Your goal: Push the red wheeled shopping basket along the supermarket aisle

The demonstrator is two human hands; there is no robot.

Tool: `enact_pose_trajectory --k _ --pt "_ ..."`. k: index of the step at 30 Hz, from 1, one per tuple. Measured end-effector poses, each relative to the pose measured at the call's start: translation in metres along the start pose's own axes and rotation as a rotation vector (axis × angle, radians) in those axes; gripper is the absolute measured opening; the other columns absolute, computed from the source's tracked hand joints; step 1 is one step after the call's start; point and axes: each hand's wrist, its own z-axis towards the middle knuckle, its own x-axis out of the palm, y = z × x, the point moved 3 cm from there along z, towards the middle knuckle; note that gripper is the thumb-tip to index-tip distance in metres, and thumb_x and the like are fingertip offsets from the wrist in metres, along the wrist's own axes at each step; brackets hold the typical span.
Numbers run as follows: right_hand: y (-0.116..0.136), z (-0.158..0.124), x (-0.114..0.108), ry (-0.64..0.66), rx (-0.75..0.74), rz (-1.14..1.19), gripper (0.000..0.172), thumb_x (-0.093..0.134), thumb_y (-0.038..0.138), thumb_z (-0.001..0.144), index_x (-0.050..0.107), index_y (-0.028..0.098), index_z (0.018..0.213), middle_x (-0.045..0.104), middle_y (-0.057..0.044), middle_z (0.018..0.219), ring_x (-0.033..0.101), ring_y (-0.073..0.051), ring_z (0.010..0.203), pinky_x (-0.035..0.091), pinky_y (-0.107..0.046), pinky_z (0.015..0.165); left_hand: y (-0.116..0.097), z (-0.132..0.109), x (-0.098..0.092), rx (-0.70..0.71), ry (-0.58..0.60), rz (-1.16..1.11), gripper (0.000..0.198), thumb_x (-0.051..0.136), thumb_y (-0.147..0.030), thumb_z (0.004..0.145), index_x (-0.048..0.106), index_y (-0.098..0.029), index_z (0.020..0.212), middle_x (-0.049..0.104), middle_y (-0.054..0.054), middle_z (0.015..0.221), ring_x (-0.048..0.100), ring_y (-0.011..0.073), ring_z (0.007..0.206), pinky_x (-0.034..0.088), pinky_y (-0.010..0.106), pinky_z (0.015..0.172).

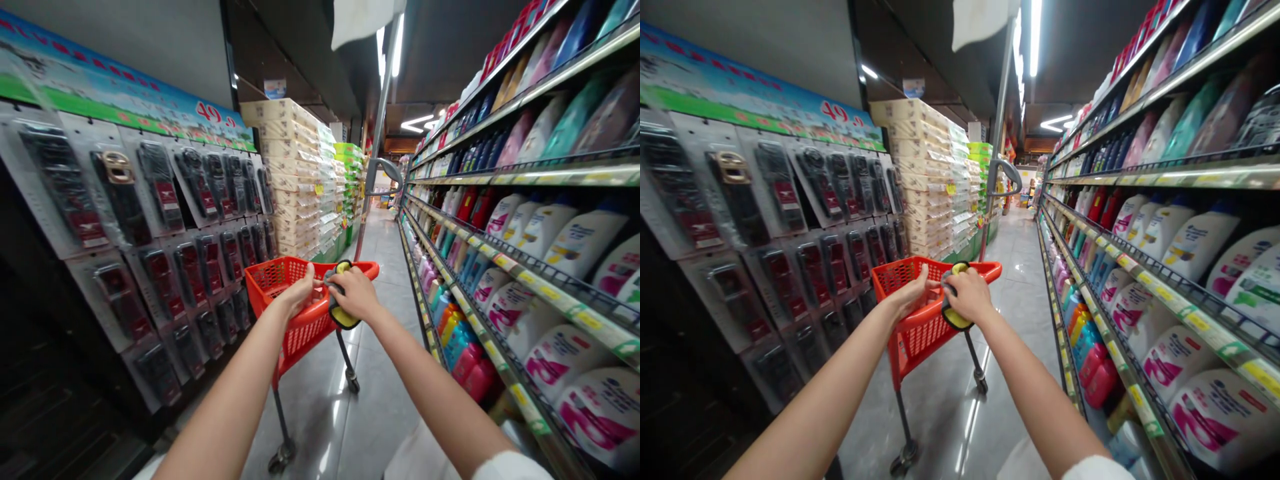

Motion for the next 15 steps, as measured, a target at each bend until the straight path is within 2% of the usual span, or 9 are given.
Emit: enact_pose_trajectory --k 1,3,5,8,10,12,15 --pt "0.005 0.001 0.000 0.060 -0.047 -0.011 0.024 0.055 0.037 0.087 0.069 0.027 0.103 0.065 -0.004 0.087 0.051 -0.021 0.089 0.038 -0.031 0.078 0.000 -0.001 -0.001 0.000 -0.006 -0.009 0.082 0.019 -0.085 0.073 0.059 -0.014 0.081 0.055 0.000 0.056 0.051 0.0120 0.047 0.039 0.024 0.051" --pt "0.003 0.007 -0.001 0.160 -0.026 -0.052 0.028 0.050 0.038 0.089 0.068 0.026 0.108 0.067 -0.005 0.094 0.052 -0.022 0.094 0.038 -0.031 0.081 -0.001 -0.003 -0.001 -0.020 0.002 -0.021 0.080 0.014 -0.081 0.077 0.058 -0.014 0.079 0.054 0.000 0.056 0.049 0.0108 0.046 0.037 0.022 0.049" --pt "-0.009 0.016 -0.002 0.221 0.093 -0.111 0.030 0.047 0.037 0.091 0.068 0.025 0.108 0.067 -0.007 0.097 0.053 -0.023 0.095 0.037 -0.033 0.081 -0.002 -0.004 -0.002 -0.048 0.007 -0.022 0.079 0.010 -0.078 0.081 0.056 -0.014 0.078 0.053 0.000 0.056 0.047 0.0095 0.044 0.034 0.020 0.045" --pt "-0.016 0.022 0.001 0.220 0.235 -0.170 0.033 0.045 0.043 0.091 0.069 0.025 0.104 0.067 -0.009 0.099 0.052 -0.026 0.098 0.036 -0.036 0.081 -0.002 -0.002 0.000 -0.061 -0.034 -0.036 0.077 0.009 -0.076 0.082 0.054 -0.014 0.078 0.052 0.000 0.054 0.044 0.0084 0.041 0.031 0.019 0.043" --pt "-0.006 0.018 0.004 0.180 0.209 -0.146 0.036 0.047 0.050 0.088 0.069 0.026 0.104 0.066 -0.008 0.101 0.050 -0.027 0.103 0.034 -0.037 0.082 -0.001 0.001 0.003 -0.048 -0.089 -0.054 0.076 0.009 -0.077 0.081 0.052 -0.015 0.081 0.051 -0.001 0.053 0.045 0.0088 0.041 0.033 0.019 0.043" --pt "0.004 0.010 0.006 0.148 0.116 -0.081 0.038 0.052 0.054 0.085 0.067 0.028 0.107 0.065 -0.007 0.103 0.049 -0.027 0.106 0.034 -0.037 0.083 0.001 0.002 0.006 -0.049 -0.134 -0.053 0.075 0.007 -0.075 0.083 0.052 -0.015 0.086 0.052 -0.001 0.054 0.049 0.0106 0.043 0.038 0.021 0.046" --pt "0.001 0.000 0.008 0.133 0.011 0.029 0.035 0.057 0.048 0.083 0.065 0.028 0.111 0.066 -0.005 0.103 0.051 -0.024 0.102 0.035 -0.035 0.083 -0.001 -0.001 0.002 0.003 -0.182 0.098 0.071 0.012 -0.071 0.087 0.055 -0.014 0.091 0.060 0.004 0.061 0.058 0.0150 0.054 0.046 0.026 0.055"
